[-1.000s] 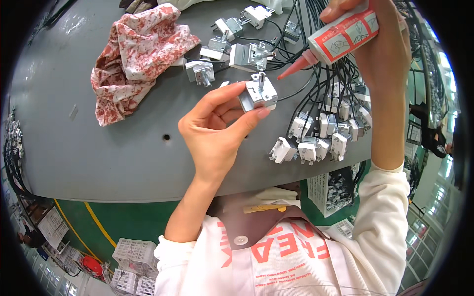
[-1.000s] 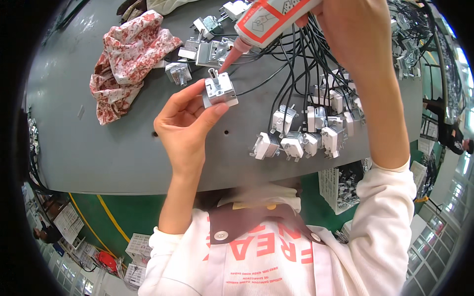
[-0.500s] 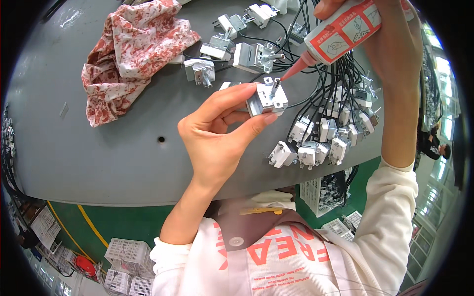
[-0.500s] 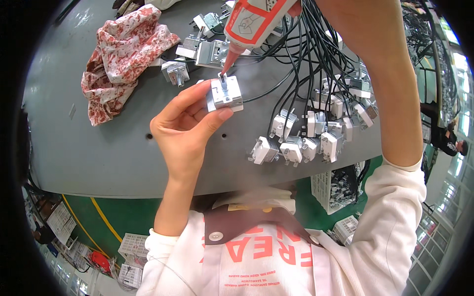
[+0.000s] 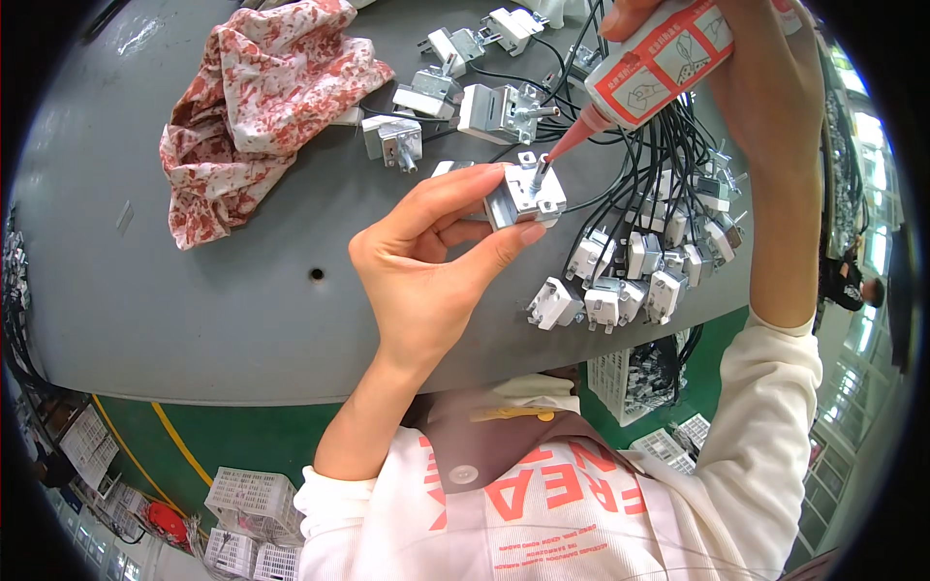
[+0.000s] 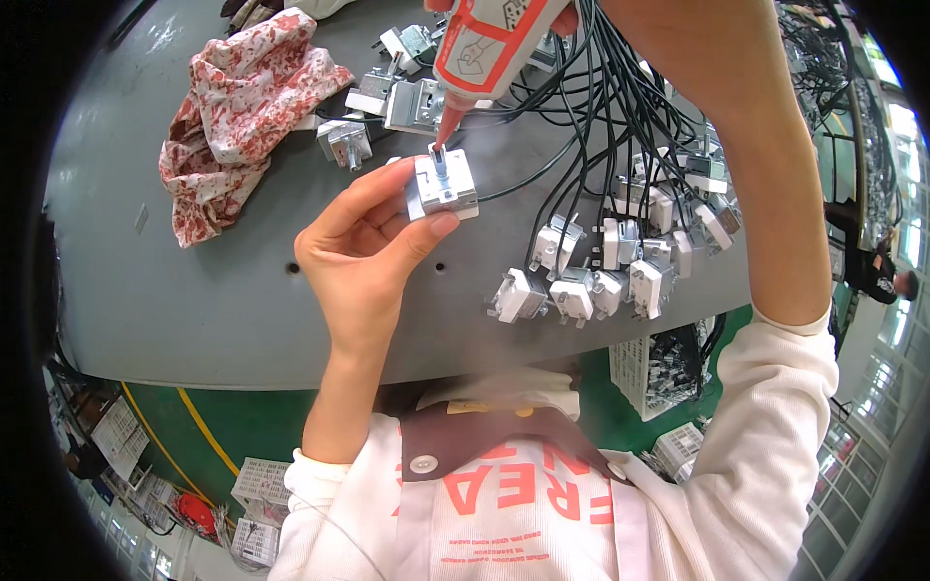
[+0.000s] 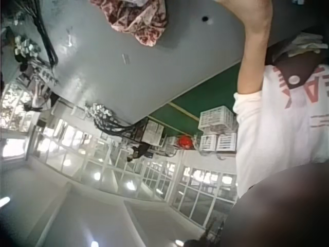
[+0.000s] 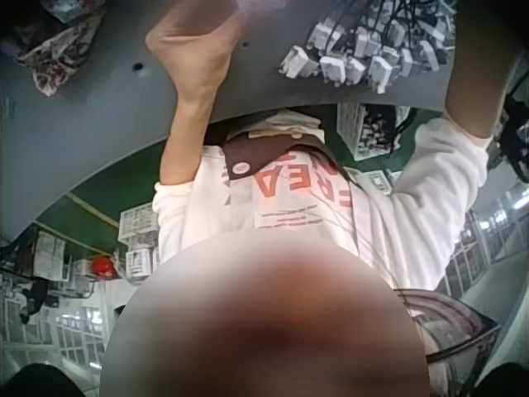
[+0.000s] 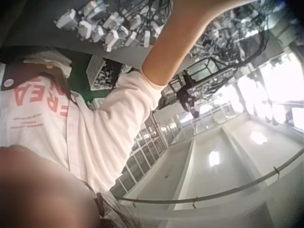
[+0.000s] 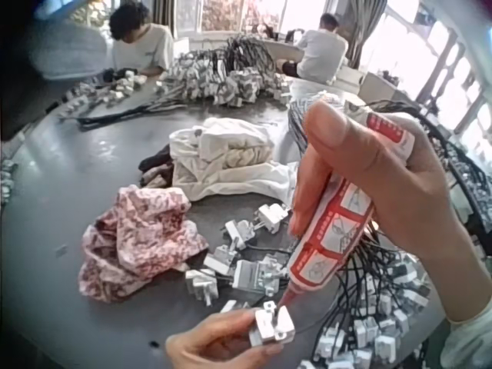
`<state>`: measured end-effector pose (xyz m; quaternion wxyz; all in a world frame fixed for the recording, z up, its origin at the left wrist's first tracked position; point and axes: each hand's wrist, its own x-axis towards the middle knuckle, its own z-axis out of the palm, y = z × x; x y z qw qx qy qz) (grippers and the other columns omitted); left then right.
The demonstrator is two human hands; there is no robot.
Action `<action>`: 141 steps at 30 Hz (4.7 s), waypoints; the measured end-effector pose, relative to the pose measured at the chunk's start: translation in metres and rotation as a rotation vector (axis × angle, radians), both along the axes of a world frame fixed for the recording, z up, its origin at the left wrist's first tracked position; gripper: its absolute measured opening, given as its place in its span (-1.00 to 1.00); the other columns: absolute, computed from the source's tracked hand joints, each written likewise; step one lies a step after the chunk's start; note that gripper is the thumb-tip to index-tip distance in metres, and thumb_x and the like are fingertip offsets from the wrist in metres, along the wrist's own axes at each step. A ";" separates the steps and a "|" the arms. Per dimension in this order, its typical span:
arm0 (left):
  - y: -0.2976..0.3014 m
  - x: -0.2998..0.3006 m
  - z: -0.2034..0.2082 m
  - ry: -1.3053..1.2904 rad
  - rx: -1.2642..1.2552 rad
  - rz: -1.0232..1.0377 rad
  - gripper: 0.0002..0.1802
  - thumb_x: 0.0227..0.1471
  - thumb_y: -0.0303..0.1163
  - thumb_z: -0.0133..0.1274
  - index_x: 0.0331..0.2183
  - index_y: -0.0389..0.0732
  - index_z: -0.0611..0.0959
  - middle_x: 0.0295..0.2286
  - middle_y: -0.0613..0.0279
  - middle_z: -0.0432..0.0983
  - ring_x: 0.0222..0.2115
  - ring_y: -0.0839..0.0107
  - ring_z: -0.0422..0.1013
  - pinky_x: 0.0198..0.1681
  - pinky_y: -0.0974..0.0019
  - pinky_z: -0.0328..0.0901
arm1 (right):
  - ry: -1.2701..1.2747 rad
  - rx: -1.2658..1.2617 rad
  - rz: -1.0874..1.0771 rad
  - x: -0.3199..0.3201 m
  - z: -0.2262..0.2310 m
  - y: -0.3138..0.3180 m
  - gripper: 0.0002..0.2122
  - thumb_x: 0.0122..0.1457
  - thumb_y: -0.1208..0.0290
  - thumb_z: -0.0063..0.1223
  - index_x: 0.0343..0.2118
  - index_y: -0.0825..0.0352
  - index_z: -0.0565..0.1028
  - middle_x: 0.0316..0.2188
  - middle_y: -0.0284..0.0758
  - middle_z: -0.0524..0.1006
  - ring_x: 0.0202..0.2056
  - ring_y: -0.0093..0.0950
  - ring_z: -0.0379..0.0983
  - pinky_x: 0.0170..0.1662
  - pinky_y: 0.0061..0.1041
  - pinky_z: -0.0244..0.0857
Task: Applying sealant or adhesive from a tube to small electrical components with wires on a factory workbench.
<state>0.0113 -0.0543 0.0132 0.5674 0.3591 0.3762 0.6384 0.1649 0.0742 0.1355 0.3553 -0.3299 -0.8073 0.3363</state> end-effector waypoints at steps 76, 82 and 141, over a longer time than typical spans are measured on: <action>-0.028 -0.005 0.031 1.006 0.352 -0.135 -0.70 -0.25 -0.50 0.19 -0.34 -0.22 0.54 -0.38 0.20 0.47 -0.37 0.31 0.40 -0.31 0.33 0.33 | 0.943 -0.322 -0.418 0.078 -0.029 -0.070 -0.74 0.23 0.24 -0.19 -0.47 0.32 0.38 -0.48 -0.35 0.40 -0.30 -0.53 0.37 -0.46 -0.71 0.21; -0.052 0.027 0.012 1.180 0.301 -0.364 -0.35 -0.32 -0.41 0.24 -0.09 -0.26 0.40 -0.26 0.16 0.41 -0.26 0.21 0.32 -0.25 0.25 0.31 | 0.904 -0.419 -0.416 0.063 -0.039 -0.088 -0.73 0.23 0.23 -0.20 -0.50 0.31 0.37 -0.50 -0.34 0.38 -0.44 -0.61 0.31 -0.55 -0.75 0.16; -0.018 -0.012 0.006 -0.249 -0.656 -0.369 -0.30 0.10 0.11 -0.42 -0.58 -0.31 0.54 -0.85 0.35 0.16 -0.85 0.65 -0.03 -0.81 0.51 -0.15 | -0.074 -0.313 -0.118 -0.026 -0.013 -0.024 -0.55 0.18 0.08 -0.14 -0.62 0.41 0.48 -0.69 -0.28 0.50 -0.63 -0.54 0.47 -0.57 -0.62 0.35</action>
